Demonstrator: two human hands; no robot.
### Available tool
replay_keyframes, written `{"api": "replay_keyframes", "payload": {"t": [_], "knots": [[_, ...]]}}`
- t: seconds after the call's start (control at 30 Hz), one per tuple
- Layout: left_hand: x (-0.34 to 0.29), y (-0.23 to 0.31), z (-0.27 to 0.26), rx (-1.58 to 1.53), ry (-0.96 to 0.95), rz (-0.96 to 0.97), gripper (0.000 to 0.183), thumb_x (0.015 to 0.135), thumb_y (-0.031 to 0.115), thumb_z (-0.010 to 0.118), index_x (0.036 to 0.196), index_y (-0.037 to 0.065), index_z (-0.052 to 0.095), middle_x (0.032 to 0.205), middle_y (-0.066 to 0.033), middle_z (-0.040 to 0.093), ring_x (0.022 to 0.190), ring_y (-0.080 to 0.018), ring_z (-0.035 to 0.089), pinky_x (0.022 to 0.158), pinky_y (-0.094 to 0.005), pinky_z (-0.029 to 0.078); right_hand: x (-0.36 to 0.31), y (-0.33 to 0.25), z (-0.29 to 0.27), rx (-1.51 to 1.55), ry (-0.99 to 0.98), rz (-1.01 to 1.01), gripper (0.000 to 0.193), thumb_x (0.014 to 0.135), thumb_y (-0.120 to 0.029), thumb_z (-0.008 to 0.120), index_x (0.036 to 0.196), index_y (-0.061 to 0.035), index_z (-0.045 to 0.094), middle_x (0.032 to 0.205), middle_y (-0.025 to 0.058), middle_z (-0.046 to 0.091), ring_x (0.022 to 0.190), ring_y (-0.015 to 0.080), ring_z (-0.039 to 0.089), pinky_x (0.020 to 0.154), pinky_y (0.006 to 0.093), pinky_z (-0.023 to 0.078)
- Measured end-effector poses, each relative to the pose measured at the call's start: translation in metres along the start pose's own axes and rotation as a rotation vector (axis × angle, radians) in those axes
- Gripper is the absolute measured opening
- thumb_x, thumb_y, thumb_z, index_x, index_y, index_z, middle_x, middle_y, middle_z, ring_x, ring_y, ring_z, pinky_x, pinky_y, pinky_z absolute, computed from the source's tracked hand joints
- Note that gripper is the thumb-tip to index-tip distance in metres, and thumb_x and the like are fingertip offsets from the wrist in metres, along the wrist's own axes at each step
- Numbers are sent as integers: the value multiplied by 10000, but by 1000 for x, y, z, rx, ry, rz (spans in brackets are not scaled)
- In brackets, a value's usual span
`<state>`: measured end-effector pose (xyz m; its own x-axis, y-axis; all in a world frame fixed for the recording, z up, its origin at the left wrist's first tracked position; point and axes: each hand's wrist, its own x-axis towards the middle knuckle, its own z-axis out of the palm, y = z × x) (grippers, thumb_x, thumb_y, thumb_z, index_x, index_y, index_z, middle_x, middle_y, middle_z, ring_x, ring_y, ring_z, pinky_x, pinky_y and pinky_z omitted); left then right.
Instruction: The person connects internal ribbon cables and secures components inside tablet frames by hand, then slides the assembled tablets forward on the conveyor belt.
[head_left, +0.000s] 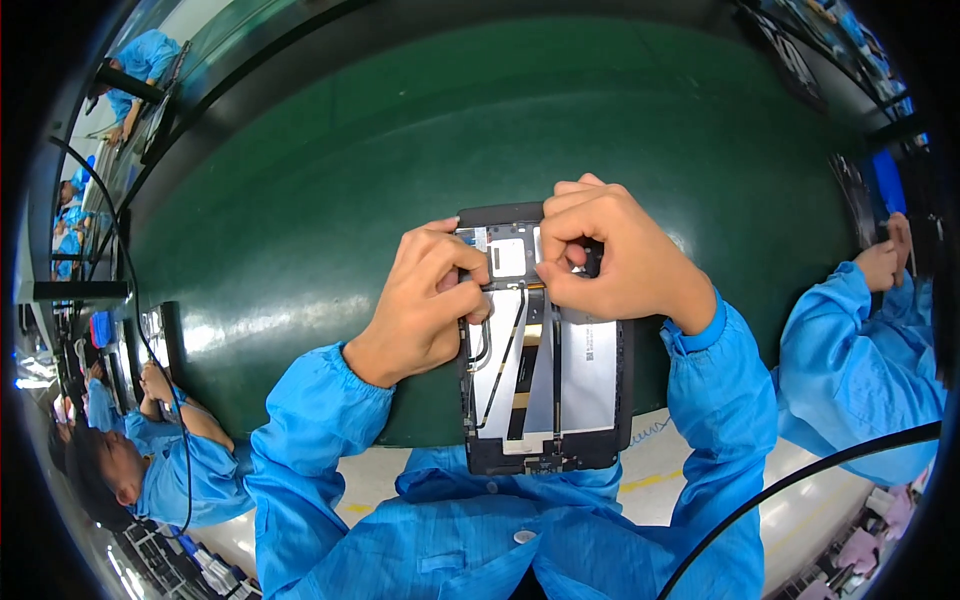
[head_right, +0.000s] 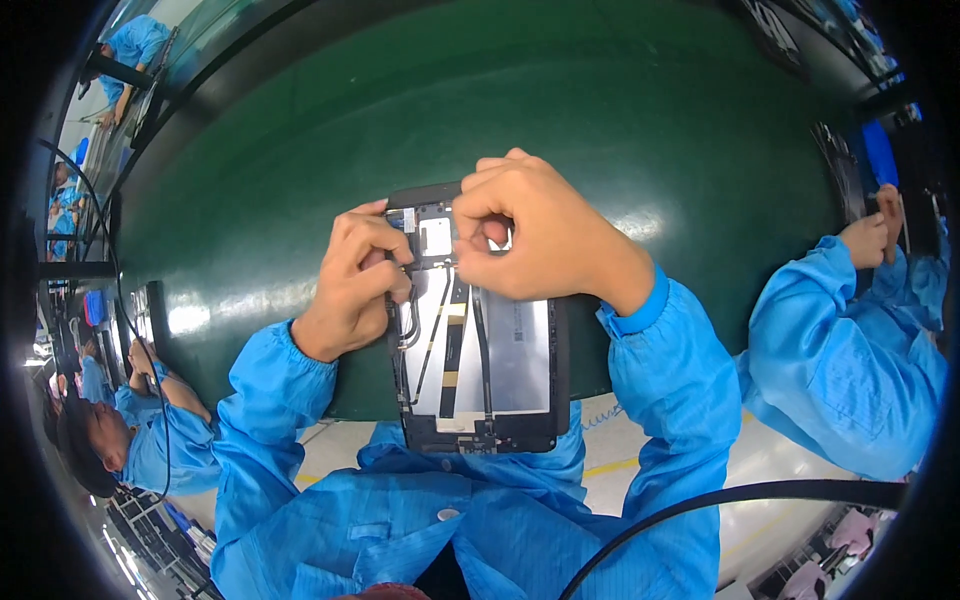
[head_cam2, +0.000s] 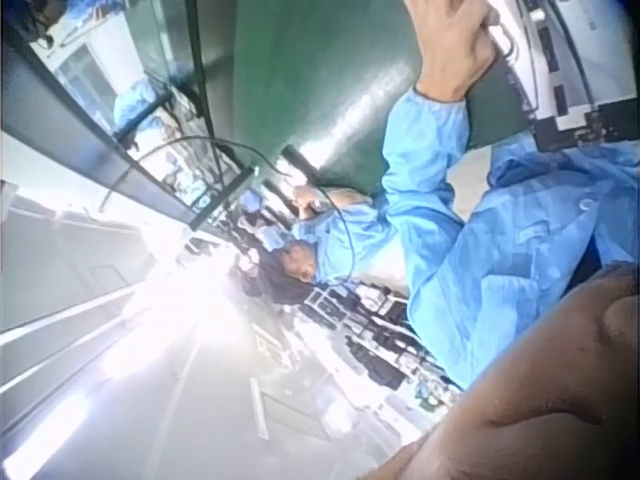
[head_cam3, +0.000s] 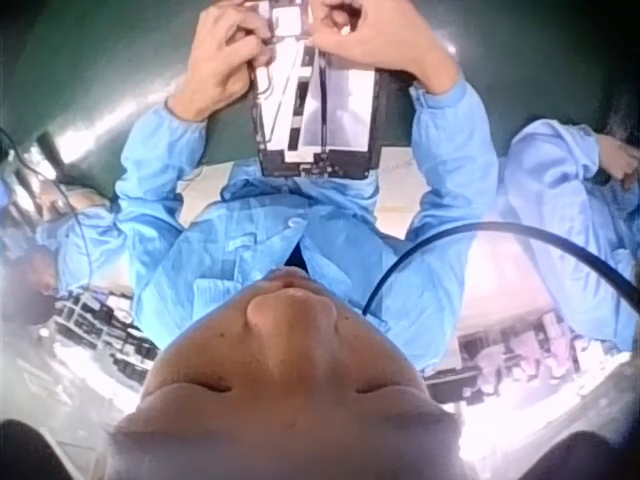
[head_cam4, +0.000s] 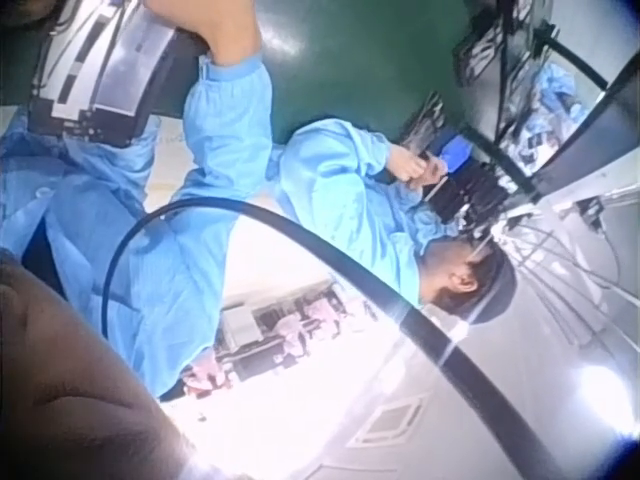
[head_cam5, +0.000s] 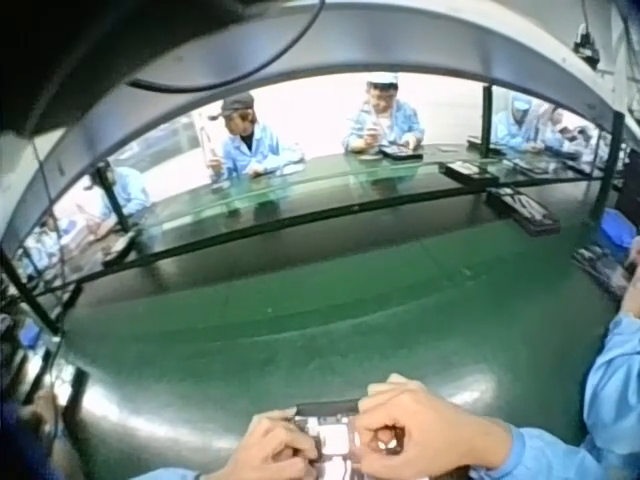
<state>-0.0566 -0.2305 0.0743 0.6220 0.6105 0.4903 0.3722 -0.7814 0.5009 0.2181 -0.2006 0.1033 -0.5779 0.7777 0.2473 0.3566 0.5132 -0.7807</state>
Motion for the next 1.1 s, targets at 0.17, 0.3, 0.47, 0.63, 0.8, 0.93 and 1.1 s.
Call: {"api": "replay_keyframes", "payload": {"t": [0.17, 0.3, 0.47, 0.63, 0.8, 0.93, 1.1], "knots": [[-8, -4, -8, 77, 185, 79, 205, 710, -48, 678, 810, 115, 751, 963, -29, 669, 927, -270, 625, 984, -553, 596, -5, 1, -2, 31, -96, -1, 196, 719, -80, 757, 641, -74, 577, 668, 6, 472, 709, 200, 480, 784, 397, 324], [-5, -2, -13, 220, 99, 242, 248, 697, 38, 729, 912, 126, 816, 981, -10, 701, 908, -233, 645, 958, -498, 614, -3, -2, -2, 14, -99, -3, 182, 709, -72, 752, 643, -70, 582, 666, 10, 468, 707, 200, 482, 787, 394, 324], [-6, 4, -8, 250, 22, 324, 389, 687, 40, 712, 1028, 137, 871, 958, -6, 710, 900, -226, 658, 961, -485, 611, -3, -2, -2, 23, -90, -1, 175, 696, -72, 753, 645, -70, 585, 671, 9, 472, 707, 199, 481, 785, 392, 325], [-4, -1, -10, 142, -23, 312, 398, 676, 45, 714, 1030, 128, 875, 954, -4, 722, 889, -221, 660, 926, -466, 618, -4, 2, -2, 28, -89, 1, 187, 707, -75, 750, 646, -72, 573, 670, 6, 463, 704, 200, 475, 777, 393, 322], [-9, 11, -9, 111, -28, 375, 357, 661, 126, 745, 988, 39, 861, 962, -62, 760, 890, -258, 716, 866, -403, 620, -4, 4, -3, 20, -91, 13, 202, 726, -83, 748, 648, -78, 562, 668, 4, 451, 702, 201, 469, 770, 396, 317], [-20, 18, -8, 72, -56, 409, 407, 665, 122, 714, 1032, 8, 850, 1031, -105, 820, 898, -265, 755, 883, -406, 647, -3, 4, -4, 22, -86, 7, 203, 733, -87, 752, 650, -85, 566, 669, 2, 446, 703, 202, 467, 770, 397, 315], [-20, 26, -5, -2, -135, 430, 321, 756, 120, 751, 1026, -39, 819, 1113, -159, 788, 985, -297, 765, 928, -421, 662, -1, 2, -4, 24, -74, 14, 189, 733, -82, 749, 656, -85, 577, 669, 3, 446, 702, 204, 466, 770, 398, 314]]}}
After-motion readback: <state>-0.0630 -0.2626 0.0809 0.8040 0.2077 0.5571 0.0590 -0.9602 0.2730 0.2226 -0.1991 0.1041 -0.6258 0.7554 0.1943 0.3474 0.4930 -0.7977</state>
